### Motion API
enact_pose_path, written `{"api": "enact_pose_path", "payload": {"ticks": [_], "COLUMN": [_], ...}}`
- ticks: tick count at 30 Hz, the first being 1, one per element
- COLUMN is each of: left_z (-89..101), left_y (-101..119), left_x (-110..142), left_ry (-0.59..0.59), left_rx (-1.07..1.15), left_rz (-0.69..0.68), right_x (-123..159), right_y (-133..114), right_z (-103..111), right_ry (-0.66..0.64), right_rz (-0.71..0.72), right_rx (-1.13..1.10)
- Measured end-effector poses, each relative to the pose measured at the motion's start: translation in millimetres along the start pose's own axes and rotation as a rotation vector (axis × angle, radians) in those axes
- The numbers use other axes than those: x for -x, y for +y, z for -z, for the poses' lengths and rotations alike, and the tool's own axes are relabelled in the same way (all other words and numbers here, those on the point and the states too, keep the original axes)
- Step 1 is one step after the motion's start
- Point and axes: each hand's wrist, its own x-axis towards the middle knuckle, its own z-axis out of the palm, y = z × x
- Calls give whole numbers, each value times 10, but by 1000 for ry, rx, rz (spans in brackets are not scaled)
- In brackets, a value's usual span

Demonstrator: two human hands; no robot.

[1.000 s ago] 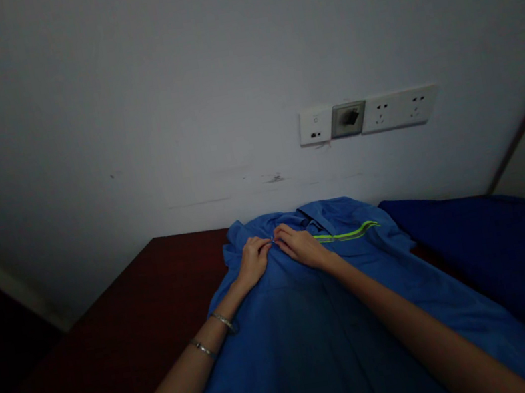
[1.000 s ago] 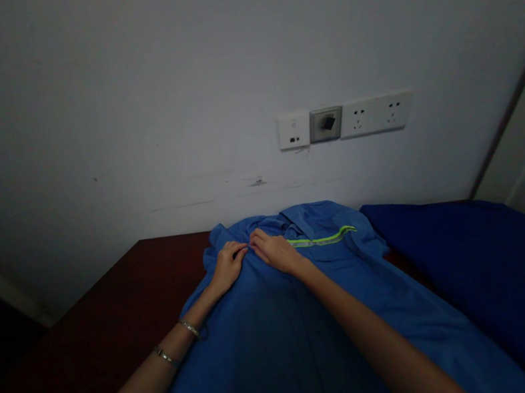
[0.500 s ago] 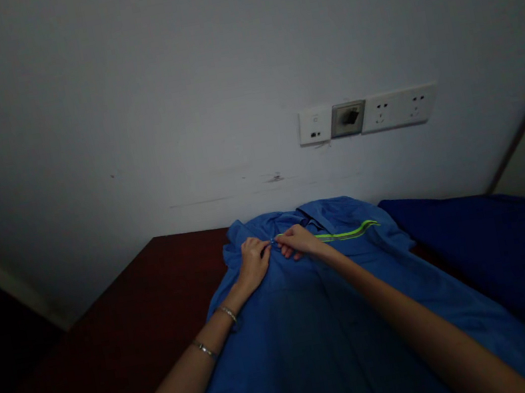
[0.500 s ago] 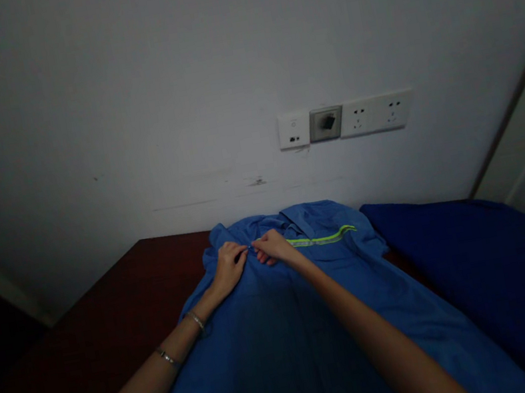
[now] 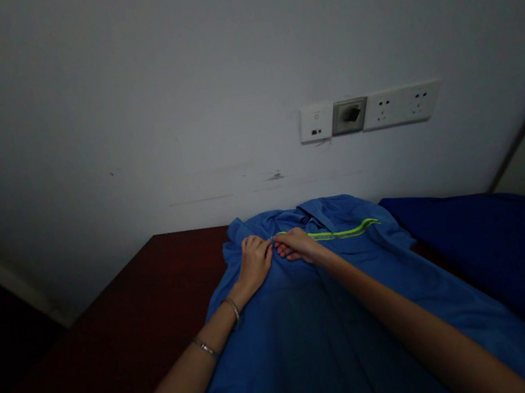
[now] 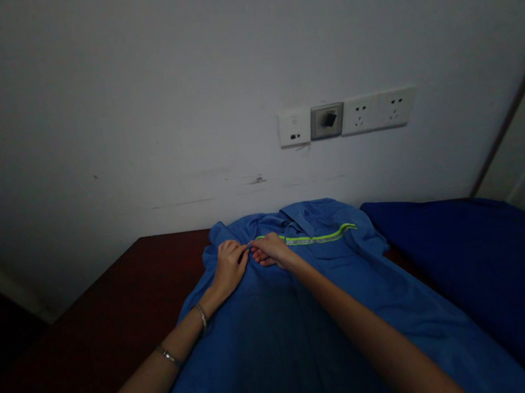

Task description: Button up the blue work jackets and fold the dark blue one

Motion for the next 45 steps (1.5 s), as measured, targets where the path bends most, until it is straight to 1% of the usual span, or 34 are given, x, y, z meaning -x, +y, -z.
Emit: {"api": "enact_pose_path", "payload": {"ticks": [5,9,14,17,22,25,32,36,40,45], "left_z": [22,24,-12,-33,-63,-78,-68,-71,-85,-85], "left_y": [18,30,-4,-36,-62,-61,-46,-51,-58,-50], "left_x": [3,7,-6,-25,-46,-50,-66,-66,-61,-65], "left_ry": [-12,-27,-54,-84,-121,-119,-122,-128,-108,-85], "left_rx": [-18,19,166,232,282,304,284,272,282,311], "left_rz": [-9,4,112,178,255,288,344,353,357,409], "right_x": [38,41,31,1,-43,-24,31,21,21,52], "right_y": [-29,-37,-38,-16,40,42,11,12,7,-17], "right_z": [-2,12,38,61,84,73,39,37,38,27], "right_ry": [-16,-32,-59,-70,-103,-85,-60,-40,-44,-32], "right_rz": [-40,-79,-103,-83,-18,28,71,80,84,106], "right_rx": [-36,-53,-53,-29,4,30,53,82,97,107]}}
